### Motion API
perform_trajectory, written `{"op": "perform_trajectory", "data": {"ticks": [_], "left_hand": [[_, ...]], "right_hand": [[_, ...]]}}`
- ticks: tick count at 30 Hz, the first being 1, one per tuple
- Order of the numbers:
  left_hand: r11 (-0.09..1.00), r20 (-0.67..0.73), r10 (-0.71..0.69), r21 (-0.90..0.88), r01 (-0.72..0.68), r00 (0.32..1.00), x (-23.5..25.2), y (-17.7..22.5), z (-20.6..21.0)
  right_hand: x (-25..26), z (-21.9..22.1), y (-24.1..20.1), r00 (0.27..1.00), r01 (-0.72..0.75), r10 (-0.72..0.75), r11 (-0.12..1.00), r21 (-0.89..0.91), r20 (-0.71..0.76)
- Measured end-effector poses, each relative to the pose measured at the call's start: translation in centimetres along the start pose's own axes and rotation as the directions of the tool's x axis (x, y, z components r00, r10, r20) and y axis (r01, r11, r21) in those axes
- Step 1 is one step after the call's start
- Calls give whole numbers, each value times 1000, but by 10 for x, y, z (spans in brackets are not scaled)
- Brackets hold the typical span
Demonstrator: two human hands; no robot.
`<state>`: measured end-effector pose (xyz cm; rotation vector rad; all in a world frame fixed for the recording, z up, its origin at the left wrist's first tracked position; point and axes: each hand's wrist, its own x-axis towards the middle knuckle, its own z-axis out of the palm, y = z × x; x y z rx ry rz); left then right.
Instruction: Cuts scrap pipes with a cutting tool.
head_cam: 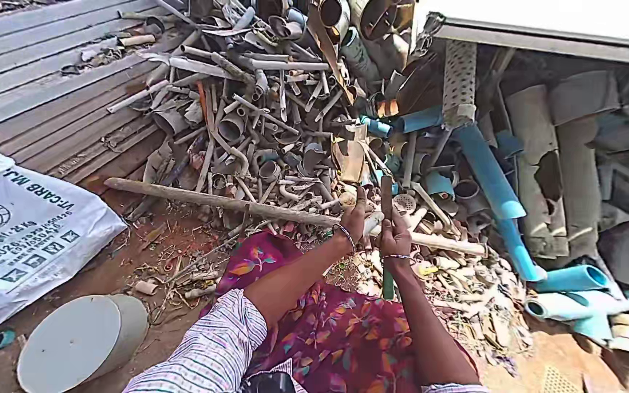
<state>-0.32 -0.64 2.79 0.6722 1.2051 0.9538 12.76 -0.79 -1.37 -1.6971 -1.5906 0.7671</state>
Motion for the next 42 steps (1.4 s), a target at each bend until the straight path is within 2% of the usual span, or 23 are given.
{"op": "perform_trajectory", "data": {"ticks": [4, 7, 12, 19, 27, 36, 42], "left_hand": [[999, -5, 22, 30, -22, 1000, -5, 1, -4], [996, 29, 50, 70, -52, 998, -7, -1, -4], [993, 4, 35, 111, -36, 999, 0, -8, -5], [997, 52, 7, 73, -11, 999, -3, -5, -14], [1000, 153, -25, -1, 26, 988, 2, -5, -22], [1000, 117, -19, 27, 15, 993, 1, -3, -20], [1000, 144, -3, 20, 0, 990, 3, -4, -21]], "right_hand": [[1, -5, 0, 1000, 14, -13, 998, 62, -4], [-2, -8, -4, 997, 54, -56, 998, 44, 44], [-4, -6, -3, 984, 47, -58, 997, 68, 170], [-9, 0, -1, 971, -28, -23, 978, 208, 240], [-12, 3, -6, 966, -74, -2, 955, 286, 258], [-12, 6, -3, 973, -25, -28, 974, 226, 230], [-12, 5, -3, 972, -23, -27, 978, 209, 235]]}}
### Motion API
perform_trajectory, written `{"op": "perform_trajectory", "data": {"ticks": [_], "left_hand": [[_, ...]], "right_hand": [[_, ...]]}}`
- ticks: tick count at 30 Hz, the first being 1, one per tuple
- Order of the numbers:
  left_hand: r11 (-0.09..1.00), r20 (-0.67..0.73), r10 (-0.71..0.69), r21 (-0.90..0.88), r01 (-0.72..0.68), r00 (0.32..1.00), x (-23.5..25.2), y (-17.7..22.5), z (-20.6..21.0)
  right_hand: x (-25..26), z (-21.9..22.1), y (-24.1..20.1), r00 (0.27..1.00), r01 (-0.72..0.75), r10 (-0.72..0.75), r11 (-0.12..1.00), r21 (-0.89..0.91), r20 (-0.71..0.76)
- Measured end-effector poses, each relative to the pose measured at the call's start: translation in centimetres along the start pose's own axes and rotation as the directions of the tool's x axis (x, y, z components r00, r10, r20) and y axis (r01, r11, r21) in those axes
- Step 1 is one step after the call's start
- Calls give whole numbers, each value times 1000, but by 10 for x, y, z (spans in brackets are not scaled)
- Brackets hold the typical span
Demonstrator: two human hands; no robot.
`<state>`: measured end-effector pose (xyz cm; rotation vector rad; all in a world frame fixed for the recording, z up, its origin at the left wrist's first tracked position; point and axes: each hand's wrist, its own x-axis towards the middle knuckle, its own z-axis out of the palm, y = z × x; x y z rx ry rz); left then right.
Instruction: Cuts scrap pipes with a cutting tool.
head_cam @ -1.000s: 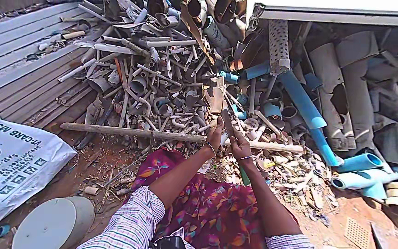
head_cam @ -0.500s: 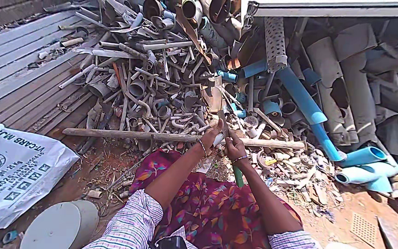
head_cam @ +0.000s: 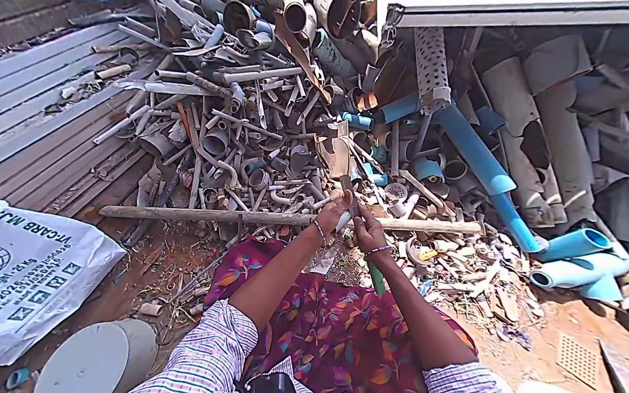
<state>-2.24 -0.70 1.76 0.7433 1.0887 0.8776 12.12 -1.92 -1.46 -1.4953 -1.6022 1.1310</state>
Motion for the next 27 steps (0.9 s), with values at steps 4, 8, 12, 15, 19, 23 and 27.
{"op": "perform_trajectory", "data": {"ticks": [4, 8, 12, 15, 19, 23, 27], "left_hand": [[1000, -7, 0, -2, 0, 1000, 1, -1, 0], [1000, -24, -21, -5, 21, 1000, 0, 1, 2], [999, -99, -1, -46, -4, 995, 4, 0, 6], [998, -59, 40, -45, -43, 997, -2, 4, 11], [1000, -11, 15, -15, -15, 1000, 0, 3, 13], [999, 1, -14, 53, 14, 1000, 1, 0, 12], [995, -3, -23, 93, 24, 1000, 1, 0, 10]], "right_hand": [[-1, 0, 0, 1000, -2, 2, 1000, 10, 4], [-3, 1, -5, 1000, -10, 10, 1000, 21, 12], [-9, 7, -11, 1000, 17, -17, 1000, 17, 0], [-6, 2, -11, 996, 42, -42, 999, -3, -83], [4, -13, -11, 995, -1, -6, 998, -69, -100], [8, -19, -12, 997, -45, 31, 977, -207, -73], [7, -18, -15, 999, -6, -10, 957, -290, -53]]}}
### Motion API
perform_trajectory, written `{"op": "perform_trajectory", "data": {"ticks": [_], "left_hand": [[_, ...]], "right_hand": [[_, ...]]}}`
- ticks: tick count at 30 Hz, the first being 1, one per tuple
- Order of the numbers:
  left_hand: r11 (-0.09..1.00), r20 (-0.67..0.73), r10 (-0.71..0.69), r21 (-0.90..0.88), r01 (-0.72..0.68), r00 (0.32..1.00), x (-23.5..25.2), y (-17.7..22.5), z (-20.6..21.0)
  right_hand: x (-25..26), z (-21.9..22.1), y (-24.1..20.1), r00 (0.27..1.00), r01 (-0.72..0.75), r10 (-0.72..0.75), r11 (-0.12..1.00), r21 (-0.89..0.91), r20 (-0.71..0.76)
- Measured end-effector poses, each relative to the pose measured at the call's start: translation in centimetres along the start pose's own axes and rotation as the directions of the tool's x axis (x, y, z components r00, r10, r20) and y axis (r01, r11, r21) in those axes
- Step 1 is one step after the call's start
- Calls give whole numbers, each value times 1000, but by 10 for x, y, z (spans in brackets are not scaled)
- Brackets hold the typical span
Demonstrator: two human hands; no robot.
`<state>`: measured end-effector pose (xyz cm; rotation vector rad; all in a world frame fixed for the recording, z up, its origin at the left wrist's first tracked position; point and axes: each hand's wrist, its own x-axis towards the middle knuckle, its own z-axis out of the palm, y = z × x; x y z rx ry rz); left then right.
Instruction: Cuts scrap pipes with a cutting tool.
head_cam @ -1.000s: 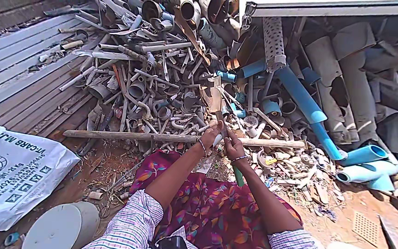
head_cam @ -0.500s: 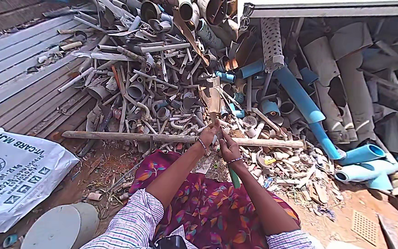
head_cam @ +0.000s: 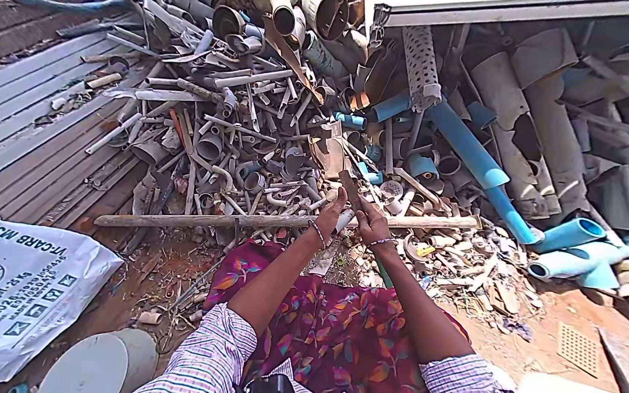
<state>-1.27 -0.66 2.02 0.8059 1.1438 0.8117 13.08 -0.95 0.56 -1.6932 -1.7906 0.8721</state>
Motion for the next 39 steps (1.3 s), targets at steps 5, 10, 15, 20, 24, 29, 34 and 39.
{"op": "perform_trajectory", "data": {"ticks": [5, 10, 15, 20, 24, 29, 34, 39], "left_hand": [[999, -109, -49, -7, 49, 993, -5, 5, 3], [998, -248, -46, 19, 53, 968, 0, 2, 5], [1000, -249, 20, 23, -15, 968, -1, 8, 9], [997, -110, 37, 67, -29, 993, -1, 3, 10], [984, -99, 79, 166, -62, 992, -1, 1, 7], [975, -99, 98, 208, -76, 990, 1, -4, -1], [983, -120, 47, 184, -25, 992, -1, 0, -1], [990, -206, 59, 137, -31, 977, -2, 1, 2]], "right_hand": [[-7, 7, -3, 997, -18, 20, 1000, -26, 75], [-16, 16, -14, 995, -1, -1, 1000, 22, 96], [-14, 18, -13, 999, 46, -46, 999, 30, 7], [2, 0, -1, 999, 22, -22, 1000, 15, -42], [1, 1, -2, 1000, 3, -3, 1000, -8, 5], [-2, 9, -5, 995, -53, 55, 998, -23, 78], [-5, 12, -4, 993, -72, 73, 997, -6, 95], [-13, 18, -12, 994, -49, 45, 998, 41, 96]]}}
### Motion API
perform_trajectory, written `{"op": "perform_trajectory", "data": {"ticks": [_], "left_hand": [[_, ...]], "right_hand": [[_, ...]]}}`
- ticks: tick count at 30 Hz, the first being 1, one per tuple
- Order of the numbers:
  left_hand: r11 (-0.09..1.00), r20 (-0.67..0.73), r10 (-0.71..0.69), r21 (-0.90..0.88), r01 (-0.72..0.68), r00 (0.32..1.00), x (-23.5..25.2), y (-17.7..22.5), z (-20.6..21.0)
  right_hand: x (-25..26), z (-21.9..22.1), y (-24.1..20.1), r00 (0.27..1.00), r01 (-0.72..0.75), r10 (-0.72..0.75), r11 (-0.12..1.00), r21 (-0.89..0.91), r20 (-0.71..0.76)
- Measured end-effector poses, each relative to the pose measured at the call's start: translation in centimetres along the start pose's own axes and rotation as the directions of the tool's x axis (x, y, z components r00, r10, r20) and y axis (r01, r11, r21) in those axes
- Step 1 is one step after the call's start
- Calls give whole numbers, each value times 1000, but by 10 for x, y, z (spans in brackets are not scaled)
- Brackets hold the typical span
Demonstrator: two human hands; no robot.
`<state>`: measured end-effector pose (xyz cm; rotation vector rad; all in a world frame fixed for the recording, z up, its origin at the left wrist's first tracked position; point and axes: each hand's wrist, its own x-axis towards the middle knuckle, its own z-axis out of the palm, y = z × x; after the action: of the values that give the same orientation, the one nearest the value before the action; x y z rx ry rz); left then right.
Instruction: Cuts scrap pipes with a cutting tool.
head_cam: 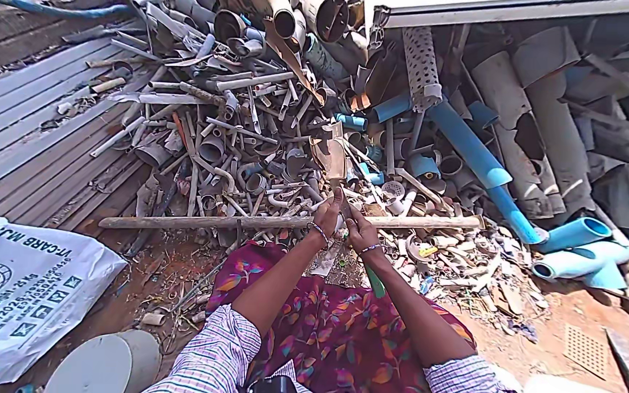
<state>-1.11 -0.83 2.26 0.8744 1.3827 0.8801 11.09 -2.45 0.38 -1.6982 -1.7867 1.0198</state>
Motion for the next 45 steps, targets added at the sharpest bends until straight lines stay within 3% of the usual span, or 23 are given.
{"op": "perform_trajectory", "data": {"ticks": [4, 8, 11, 20, 26, 29, 34, 38, 45], "left_hand": [[997, -45, 69, 34, -67, 997, 4, -3, 0], [997, 63, 67, 36, -69, 996, 4, -3, 4], [998, 92, 55, 36, -58, 994, 6, -6, 4], [996, -50, 88, -25, -89, 995, 4, -3, 1], [942, 42, -130, -307, 137, 991, 4, -1, 8], [884, 81, -173, -427, 191, 982, 3, -1, 5], [877, 89, -185, -434, 205, 979, 2, -3, 5], [849, 79, -192, -486, 206, 978, 3, -3, 10], [873, 48, -198, -445, 198, 979, -2, -1, 8]], "right_hand": [[-3, -3, -6, 1000, 25, -25, 999, -19, 6], [13, -14, 7, 997, 17, -19, 999, -30, -78], [16, -16, 8, 998, -25, 22, 998, -51, -57], [-5, 0, -11, 999, 40, -40, 999, 9, 24], [13, -4, 8, 994, 7, -6, 1000, 4, -108], [6, -4, 4, 994, 10, -14, 1000, -30, -110], [7, -5, 9, 996, 21, -23, 1000, -21, -90], [15, -7, 8, 990, -82, 72, 993, -88, -120], [7, -3, 6, 994, -21, 6, 989, -143, -106]]}}
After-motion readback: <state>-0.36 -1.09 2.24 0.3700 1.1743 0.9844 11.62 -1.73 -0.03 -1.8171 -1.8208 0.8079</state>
